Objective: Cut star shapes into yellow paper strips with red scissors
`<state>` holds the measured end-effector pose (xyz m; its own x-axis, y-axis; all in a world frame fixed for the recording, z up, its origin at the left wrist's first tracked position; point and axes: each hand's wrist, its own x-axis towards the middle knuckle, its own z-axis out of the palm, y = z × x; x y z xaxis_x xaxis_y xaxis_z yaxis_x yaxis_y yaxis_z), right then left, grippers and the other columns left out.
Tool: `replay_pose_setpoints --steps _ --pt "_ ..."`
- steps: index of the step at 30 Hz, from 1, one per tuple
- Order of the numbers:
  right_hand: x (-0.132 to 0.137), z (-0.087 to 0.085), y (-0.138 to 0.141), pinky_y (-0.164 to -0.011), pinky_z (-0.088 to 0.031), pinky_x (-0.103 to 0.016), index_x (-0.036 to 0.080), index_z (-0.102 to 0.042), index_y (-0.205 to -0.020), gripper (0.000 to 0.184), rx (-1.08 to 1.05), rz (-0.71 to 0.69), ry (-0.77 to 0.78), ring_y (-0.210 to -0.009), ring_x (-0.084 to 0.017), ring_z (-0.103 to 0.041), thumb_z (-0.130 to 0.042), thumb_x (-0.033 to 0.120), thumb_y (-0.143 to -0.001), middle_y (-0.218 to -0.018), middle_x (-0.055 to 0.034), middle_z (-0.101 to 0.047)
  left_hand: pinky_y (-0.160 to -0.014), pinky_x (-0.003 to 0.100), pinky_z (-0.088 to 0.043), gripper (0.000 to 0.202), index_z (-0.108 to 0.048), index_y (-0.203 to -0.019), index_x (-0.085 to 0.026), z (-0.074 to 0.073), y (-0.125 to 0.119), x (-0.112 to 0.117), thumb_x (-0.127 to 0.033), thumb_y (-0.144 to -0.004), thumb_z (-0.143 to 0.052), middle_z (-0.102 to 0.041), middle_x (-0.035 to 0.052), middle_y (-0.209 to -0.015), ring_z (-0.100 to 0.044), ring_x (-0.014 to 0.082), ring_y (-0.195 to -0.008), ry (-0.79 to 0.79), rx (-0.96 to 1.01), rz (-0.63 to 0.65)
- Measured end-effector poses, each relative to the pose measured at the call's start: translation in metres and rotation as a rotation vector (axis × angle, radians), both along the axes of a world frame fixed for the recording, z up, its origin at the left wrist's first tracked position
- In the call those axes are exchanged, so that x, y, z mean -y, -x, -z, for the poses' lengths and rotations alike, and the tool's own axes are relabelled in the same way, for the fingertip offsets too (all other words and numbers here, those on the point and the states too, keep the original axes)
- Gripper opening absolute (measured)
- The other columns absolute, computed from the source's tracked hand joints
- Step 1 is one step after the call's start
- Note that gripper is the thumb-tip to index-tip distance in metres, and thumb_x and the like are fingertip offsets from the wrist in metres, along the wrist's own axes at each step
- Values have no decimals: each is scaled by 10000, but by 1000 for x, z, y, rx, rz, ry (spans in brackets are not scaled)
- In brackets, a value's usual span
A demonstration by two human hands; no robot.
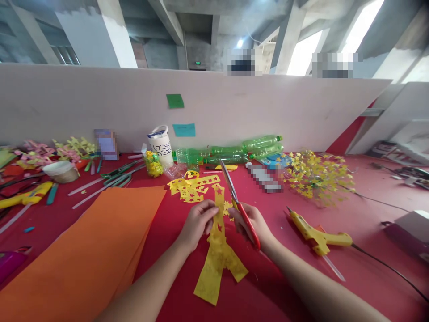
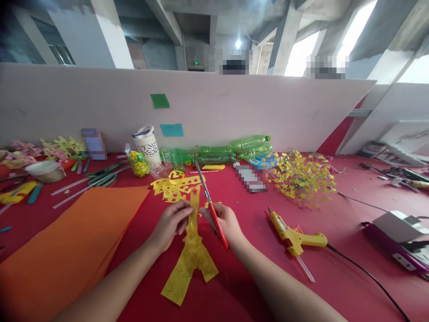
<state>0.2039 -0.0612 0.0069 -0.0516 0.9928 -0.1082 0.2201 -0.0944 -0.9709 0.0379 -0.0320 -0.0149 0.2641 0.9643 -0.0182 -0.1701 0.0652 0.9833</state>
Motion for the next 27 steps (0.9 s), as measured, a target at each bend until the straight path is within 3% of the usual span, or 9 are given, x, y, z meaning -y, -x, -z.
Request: replay_pose_setpoints --steps 3,9,15,21,27 --pt "0 -6 -5 -378 -294 -183 197 -415 -639 371 102 -125 6 -379 -72 -394 -572 481 -819 -461 69 -409 -332 165 -202 212 -502 -742 -196 -4 10 -9 -362 -773 -631 -406 -91 -504 -321 33 -338 -26 79 -227" --pt "4 -6 -6 -447 -261 -199 190 -398 -631 426 447 -292 -72 -500 -83 -354 -585 530 -808 -561 49 -378 -326 155 -239 183 -506 -732 -202 -9 21 -18 -341 -754 -624 -439 -77 -537 -347 48 -379 -104 132 -448" --pt "8 -11 -6 -438 -208 -210 197 -374 -632 451 524 -318 -23 -499 -88 -307 -533 570 -827 -556 50 -329 -329 153 -258 181 -526 -727 -201 -11 23 -19 -342 -745 -637 -392 -84 -524 -328 46 -380 -142 103 -501" --pt "10 -16 -3 -434 -214 -202 195 -342 -624 466 466 -361 9 -490 -81 -310 -555 560 -820 -550 55 -317 -321 150 -259 152 -542 -746 -200 -11 24 -20 -325 -758 -628 -436 -84 -534 -347 37 -356 -150 83 -454" --pt "10 -9 -4 -432 -236 -200 189 -383 -641 442 365 -371 43 -465 -77 -346 -514 553 -856 -517 55 -354 -315 148 -247 180 -526 -721 -199 -12 24 -19 -315 -723 -664 -400 -94 -506 -336 35 -347 -102 138 -466"
